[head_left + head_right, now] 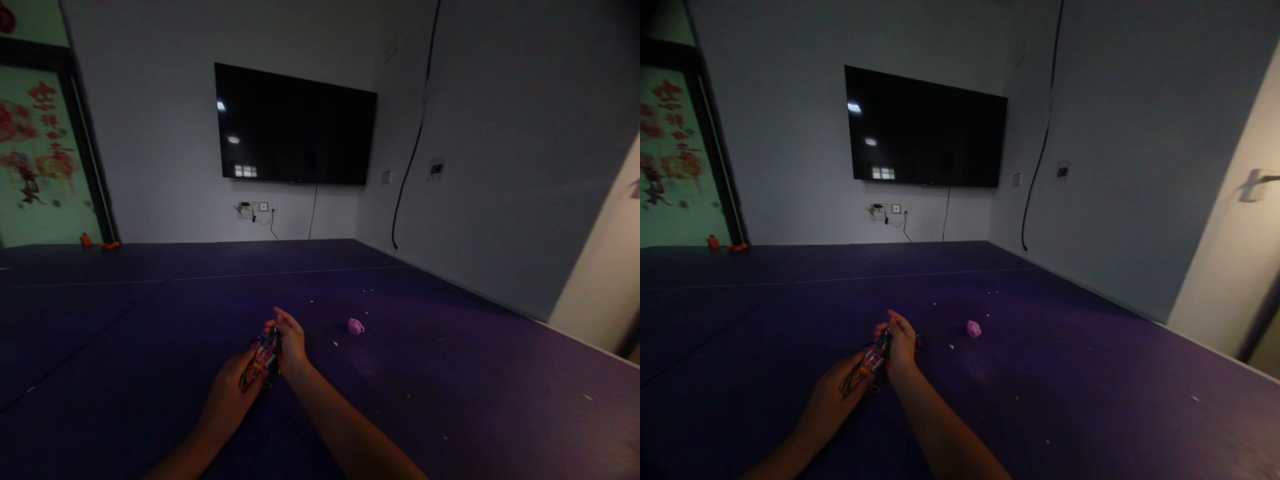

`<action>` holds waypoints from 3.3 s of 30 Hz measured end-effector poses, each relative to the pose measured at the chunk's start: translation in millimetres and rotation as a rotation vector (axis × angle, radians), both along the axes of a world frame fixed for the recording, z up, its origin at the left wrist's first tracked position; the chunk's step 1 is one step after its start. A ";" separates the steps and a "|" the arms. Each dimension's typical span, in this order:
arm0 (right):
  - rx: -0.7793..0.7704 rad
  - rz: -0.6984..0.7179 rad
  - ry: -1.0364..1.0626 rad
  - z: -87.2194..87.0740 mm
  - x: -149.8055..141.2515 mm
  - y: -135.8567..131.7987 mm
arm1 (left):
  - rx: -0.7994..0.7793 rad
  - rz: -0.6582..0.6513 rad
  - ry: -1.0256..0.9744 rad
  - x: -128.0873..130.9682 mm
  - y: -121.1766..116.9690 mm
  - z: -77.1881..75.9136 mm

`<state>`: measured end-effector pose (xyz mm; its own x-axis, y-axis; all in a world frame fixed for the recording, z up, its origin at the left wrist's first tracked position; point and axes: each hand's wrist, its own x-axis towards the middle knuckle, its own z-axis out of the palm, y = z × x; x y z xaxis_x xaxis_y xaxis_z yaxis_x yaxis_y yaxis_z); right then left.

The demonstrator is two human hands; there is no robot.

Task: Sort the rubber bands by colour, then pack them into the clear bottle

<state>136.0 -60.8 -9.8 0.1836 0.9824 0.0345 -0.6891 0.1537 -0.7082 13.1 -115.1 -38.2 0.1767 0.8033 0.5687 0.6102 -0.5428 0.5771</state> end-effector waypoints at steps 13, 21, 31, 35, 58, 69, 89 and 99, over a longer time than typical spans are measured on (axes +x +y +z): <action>0.013 0.109 0.018 2.6 -0.9 -4.2 | -0.047 -0.002 -0.069 0.4 0.1 3.3; 0.025 0.189 0.029 3.0 -0.2 -5.6 | 0.001 0.013 -0.044 -1.1 -3.9 4.6; 0.012 0.138 0.003 12.5 0.8 -8.3 | 0.023 0.002 -0.052 -1.6 1.5 2.4; -0.009 0.082 0.061 13.2 -1.3 -9.6 | -0.021 -0.013 -0.064 -1.2 -0.1 3.6; 0.105 0.153 -0.078 2.6 -1.3 -2.5 | 0.021 0.013 -0.047 -3.4 0.9 2.7; 0.024 0.152 -0.214 10.7 6.9 -6.5 | 0.128 -0.040 0.061 -1.4 -0.5 2.0; 0.261 0.238 -0.125 3.0 4.5 0.4 | -0.021 -0.055 -0.092 -3.5 -2.6 5.4; 0.245 0.117 -0.398 9.0 -1.1 -13.2 | -0.108 -0.073 -0.147 -1.9 -7.2 9.9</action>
<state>134.9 -74.1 -0.8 -0.0023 0.9499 0.3125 -0.3948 0.2862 -0.8731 11.2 -122.3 -28.2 0.1578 0.8490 0.5043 0.4762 -0.5129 0.7143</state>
